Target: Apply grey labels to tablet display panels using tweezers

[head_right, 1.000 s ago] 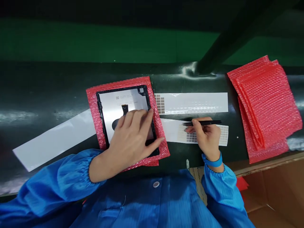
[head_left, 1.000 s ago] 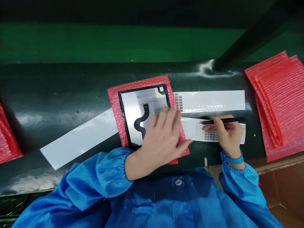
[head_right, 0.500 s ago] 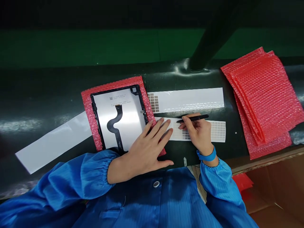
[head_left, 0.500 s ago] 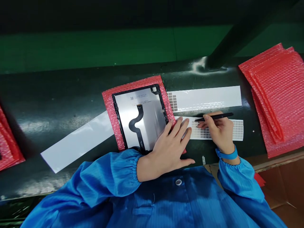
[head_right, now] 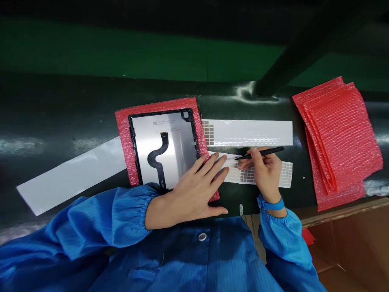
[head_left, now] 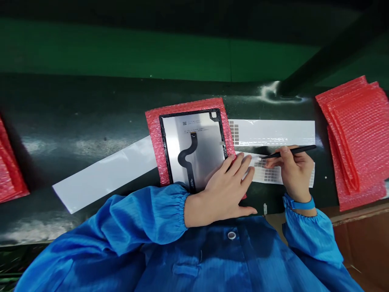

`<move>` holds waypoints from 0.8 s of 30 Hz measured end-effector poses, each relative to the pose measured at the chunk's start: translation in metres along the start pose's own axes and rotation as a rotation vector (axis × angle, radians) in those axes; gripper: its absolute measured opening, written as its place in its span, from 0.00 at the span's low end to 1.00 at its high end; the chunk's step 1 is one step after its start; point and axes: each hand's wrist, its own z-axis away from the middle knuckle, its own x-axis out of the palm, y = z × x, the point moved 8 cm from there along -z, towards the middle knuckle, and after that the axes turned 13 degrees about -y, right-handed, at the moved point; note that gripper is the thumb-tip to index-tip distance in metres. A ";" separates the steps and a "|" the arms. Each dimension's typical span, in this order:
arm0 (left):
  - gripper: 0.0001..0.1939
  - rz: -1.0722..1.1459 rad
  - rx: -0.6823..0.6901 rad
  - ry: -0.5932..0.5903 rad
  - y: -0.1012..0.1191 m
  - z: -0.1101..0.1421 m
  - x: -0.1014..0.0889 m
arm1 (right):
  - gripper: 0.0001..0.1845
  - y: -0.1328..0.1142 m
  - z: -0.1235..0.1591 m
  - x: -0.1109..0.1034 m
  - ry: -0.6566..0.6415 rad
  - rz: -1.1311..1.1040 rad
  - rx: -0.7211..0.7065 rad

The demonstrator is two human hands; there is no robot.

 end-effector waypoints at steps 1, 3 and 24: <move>0.52 -0.013 0.012 0.032 0.001 0.004 -0.006 | 0.23 -0.005 -0.002 0.003 -0.003 -0.003 -0.005; 0.48 -0.032 0.043 0.076 0.004 0.016 -0.018 | 0.22 -0.015 -0.006 0.015 -0.022 -0.004 -0.010; 0.48 0.051 -0.285 -0.177 -0.070 0.083 -0.012 | 0.19 -0.051 -0.036 0.224 -0.508 0.044 0.048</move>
